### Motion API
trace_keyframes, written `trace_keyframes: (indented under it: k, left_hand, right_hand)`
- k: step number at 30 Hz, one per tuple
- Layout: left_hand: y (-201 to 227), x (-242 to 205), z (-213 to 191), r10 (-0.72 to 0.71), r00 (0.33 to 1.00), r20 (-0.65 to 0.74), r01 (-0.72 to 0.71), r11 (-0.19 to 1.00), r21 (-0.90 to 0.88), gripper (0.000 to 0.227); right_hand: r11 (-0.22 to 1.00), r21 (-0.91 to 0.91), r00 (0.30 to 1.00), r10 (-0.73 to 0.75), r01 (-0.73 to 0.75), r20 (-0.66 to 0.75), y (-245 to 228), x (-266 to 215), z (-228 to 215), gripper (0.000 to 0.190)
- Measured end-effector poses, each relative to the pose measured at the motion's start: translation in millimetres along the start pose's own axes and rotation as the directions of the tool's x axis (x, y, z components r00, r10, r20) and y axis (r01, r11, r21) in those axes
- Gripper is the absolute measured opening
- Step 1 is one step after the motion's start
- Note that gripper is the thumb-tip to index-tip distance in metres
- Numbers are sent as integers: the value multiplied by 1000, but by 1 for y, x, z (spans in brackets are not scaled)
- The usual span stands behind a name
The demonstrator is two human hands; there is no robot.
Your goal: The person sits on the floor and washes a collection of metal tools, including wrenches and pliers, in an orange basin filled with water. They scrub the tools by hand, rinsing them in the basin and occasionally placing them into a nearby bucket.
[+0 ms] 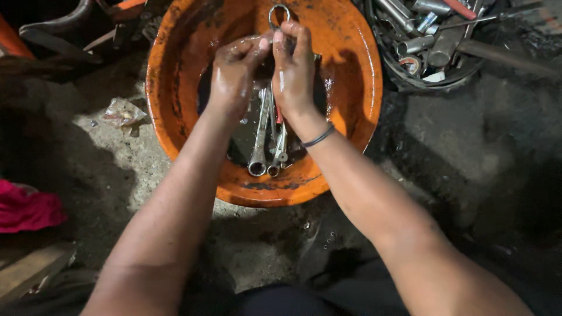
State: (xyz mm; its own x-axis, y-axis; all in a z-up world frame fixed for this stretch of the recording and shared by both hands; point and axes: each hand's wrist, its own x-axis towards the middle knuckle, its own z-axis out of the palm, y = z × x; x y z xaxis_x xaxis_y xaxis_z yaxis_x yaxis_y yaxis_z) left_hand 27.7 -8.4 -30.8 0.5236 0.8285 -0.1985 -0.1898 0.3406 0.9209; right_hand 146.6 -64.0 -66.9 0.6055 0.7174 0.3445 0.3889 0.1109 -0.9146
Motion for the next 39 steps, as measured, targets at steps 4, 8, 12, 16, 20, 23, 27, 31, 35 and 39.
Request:
trace_keyframes:
  k: [4, 8, 12, 16, 20, 23, 27, 31, 35, 39]
  left_hand:
    - [-9, -3, -10, 202, 977, 63, -196, 976, -91, 19]
    - [-21, -1, -29, 102, 993, 60, -79, 948, -308, 15]
    - [-25, 7, -35, 128, 989, 76, -91, 925, -369, 14]
    - [-26, 8, -36, -58, 997, 42, 71, 828, -557, 21]
    - [-28, 9, -29, -62, 998, 7, 59, 911, -407, 29]
    - [-17, 9, -23, 256, 943, 212, -208, 952, -224, 42]
    - [-4, 1, -30, 85, 975, 205, -125, 974, 190, 42]
    - [-20, 2, -33, 54, 996, 75, -43, 989, -145, 32]
    - [-13, 15, -40, -15, 969, 245, 64, 979, -193, 20]
    - [32, 7, -46, -176, 860, 479, 185, 982, 29, 32]
  right_hand:
    - [935, -327, 986, -98, 137, 134, -25, -44, 3, 30]
    - [746, -505, 888, -260, 434, 379, -11, -68, -12, 51]
    - [673, -711, 778, 330, 204, 535, 6, -83, -34, 48]
    - [611, -732, 637, 443, 300, 631, 21, -92, -52, 48]
    - [752, -575, 748, 171, 322, 642, 19, -83, -33, 48]
    - [819, -418, 830, -119, 392, 546, -1, -60, -11, 50]
    - [776, -573, 840, 106, 264, 532, -19, -76, -5, 39]
    - [571, -752, 683, 406, 329, 607, -4, -103, -42, 36]
    - [554, -734, 591, 459, 393, 663, 21, -107, -69, 43]
    - [562, -712, 513, 499, 421, 698, -4, -83, -57, 45]
